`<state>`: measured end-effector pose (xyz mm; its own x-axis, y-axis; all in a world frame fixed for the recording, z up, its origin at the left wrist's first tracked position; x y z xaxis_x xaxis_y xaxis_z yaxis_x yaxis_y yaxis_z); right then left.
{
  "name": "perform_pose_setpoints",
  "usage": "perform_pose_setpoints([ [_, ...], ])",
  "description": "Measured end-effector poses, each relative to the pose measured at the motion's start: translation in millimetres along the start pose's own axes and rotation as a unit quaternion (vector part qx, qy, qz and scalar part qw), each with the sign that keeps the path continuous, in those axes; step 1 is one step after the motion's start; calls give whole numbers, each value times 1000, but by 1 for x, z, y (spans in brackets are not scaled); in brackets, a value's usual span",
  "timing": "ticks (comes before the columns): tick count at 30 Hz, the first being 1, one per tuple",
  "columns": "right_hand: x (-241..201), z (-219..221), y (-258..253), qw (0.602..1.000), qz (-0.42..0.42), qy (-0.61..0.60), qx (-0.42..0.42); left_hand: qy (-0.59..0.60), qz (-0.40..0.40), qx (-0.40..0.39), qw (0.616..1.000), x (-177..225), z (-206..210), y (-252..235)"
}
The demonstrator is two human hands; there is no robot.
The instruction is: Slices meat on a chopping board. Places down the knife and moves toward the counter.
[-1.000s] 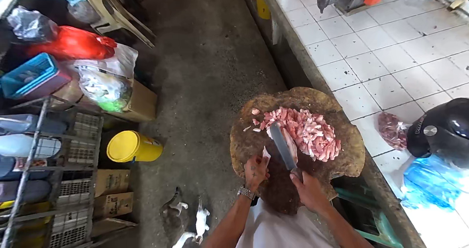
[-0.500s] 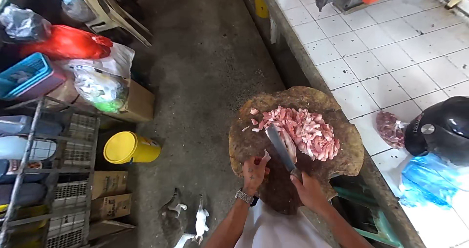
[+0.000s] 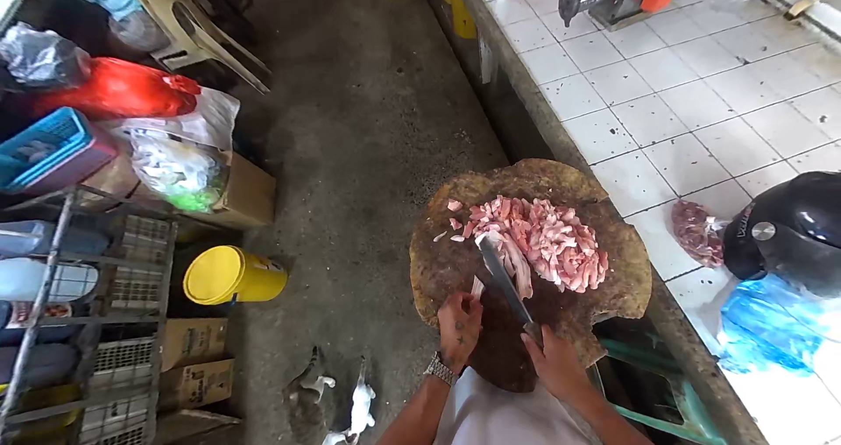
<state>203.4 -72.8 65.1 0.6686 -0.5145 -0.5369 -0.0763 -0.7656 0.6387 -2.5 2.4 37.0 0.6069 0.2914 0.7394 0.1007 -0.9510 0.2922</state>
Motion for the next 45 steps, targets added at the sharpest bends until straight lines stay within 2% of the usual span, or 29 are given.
perform_pose_setpoints([
  [2,-13,-13,7,993,-47,-77,74,32,-3,-15,999,0,-2,4],
  [4,-25,-18,24,963,-160,-123,179,49,8,-10,999,-4,-2,10],
  [6,-24,-11,35,931,-254,-114,235,55,26,18,998,-8,-1,15],
  [7,-16,-4,37,935,-262,-80,224,48,29,28,998,-11,0,17],
  [8,-6,5,34,956,-232,-30,179,35,28,32,998,-13,0,17],
  [10,8,13,18,997,-71,25,-7,7,23,26,999,-15,1,18],
  [11,12,12,10,999,-31,4,-42,-1,20,25,999,-16,1,19],
  [12,9,7,7,999,-19,-21,-42,-1,17,24,1000,-16,2,20],
  [13,2,0,9,998,-34,-49,-13,3,14,22,1000,-15,2,21],
  [15,-12,-8,22,982,-124,-98,99,9,24,19,999,-17,3,27],
  [17,-20,-10,35,939,-245,-134,201,17,37,26,999,-18,3,29],
  [19,-12,-2,45,919,-310,-105,218,24,40,34,998,-23,4,33],
  [20,-3,6,45,934,-295,-55,193,22,42,41,998,-24,3,32],
  [21,6,12,41,964,-232,14,129,14,43,45,998,-24,3,32],
  [22,11,16,33,990,-125,68,18,-2,43,45,998,-23,3,30],
  [23,13,17,24,994,-54,81,-46,-16,43,43,998,-21,2,30],
  [25,6,11,18,998,-27,33,-48,-21,35,35,999,-17,2,27],
  [27,-6,5,28,993,-109,-37,39,-11,21,25,999,-16,1,30],
  [29,-15,0,41,950,-253,-97,154,2,22,31,999,-17,0,29],
  [31,-9,3,50,917,-339,-94,187,13,20,36,999,-22,1,34],
  [32,0,8,49,927,-331,-48,171,10,14,37,999,-23,0,36],
  [33,11,13,44,954,-273,22,119,0,4,34,999,-24,0,37],
  [34,18,16,37,983,-162,86,4,-16,-7,27,999,-26,-1,38],
  [35,23,16,27,987,-87,110,-72,-33,-10,25,999,-27,-2,39],
  [36,21,12,21,987,-56,116,-98,-46,-8,28,999,-27,-3,38],
  [40,4,-12,18,995,-52,33,-75,-92,39,35,994,-7,-1,23],
  [42,-3,-22,14,997,-70,-6,-34,-105,52,34,993,10,1,-4],
  [45,-2,-35,5,989,-94,-108,32,-60,82,51,994,34,0,-51],
])
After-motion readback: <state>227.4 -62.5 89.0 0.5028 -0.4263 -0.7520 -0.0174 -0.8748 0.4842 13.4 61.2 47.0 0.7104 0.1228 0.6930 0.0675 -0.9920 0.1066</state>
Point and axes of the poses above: each hand's wrist, its own y-axis away from the middle knuckle, its own z-axis out of the palm, x = y × z, the point moved 4 cm from there along -y, towards the middle knuckle, and after that the axes turned 7 degrees about -y, right-handed, at the moved point
